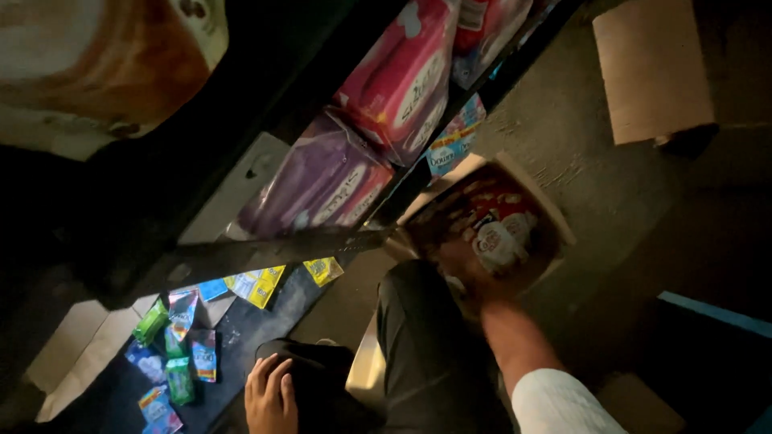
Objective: The person stocks Coffee Mate pouches on a grocery store shelf from a cardboard box.
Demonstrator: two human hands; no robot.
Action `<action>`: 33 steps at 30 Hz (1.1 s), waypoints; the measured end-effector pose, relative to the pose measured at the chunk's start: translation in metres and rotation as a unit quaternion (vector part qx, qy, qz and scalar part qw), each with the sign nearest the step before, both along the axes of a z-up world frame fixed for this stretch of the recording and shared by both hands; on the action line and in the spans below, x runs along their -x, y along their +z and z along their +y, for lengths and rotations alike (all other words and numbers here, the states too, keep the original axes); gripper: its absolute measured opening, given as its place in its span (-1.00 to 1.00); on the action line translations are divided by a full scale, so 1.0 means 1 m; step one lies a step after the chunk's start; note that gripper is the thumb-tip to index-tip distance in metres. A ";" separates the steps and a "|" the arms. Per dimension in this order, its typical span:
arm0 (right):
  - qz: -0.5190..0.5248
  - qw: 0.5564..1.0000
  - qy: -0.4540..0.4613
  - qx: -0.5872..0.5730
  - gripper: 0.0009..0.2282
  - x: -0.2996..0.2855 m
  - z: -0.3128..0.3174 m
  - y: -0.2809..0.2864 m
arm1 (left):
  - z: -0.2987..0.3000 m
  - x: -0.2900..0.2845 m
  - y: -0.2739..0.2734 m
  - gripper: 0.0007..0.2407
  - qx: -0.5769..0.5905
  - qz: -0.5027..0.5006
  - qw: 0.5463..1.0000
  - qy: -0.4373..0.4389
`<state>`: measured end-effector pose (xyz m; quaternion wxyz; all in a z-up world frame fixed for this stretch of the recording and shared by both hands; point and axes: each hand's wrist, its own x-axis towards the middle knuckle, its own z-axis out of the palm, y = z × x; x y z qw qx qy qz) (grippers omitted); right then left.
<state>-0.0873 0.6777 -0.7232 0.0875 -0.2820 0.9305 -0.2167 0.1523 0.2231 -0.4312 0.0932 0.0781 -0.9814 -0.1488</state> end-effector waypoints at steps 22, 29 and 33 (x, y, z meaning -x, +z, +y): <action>0.063 0.923 -0.290 0.245 -0.88 -0.098 -0.072 0.311 | 0.027 -0.026 0.064 -0.73 -0.150 -0.024 0.987 -0.042; 0.064 0.952 -0.112 0.279 -0.88 -0.152 -0.143 0.458 | 0.046 -0.031 0.028 -0.30 -0.234 -0.002 0.953 -0.194; -0.058 0.935 0.098 0.335 -0.86 -0.205 -0.178 0.485 | 0.038 -0.057 0.053 -0.17 -0.248 0.287 0.900 -0.216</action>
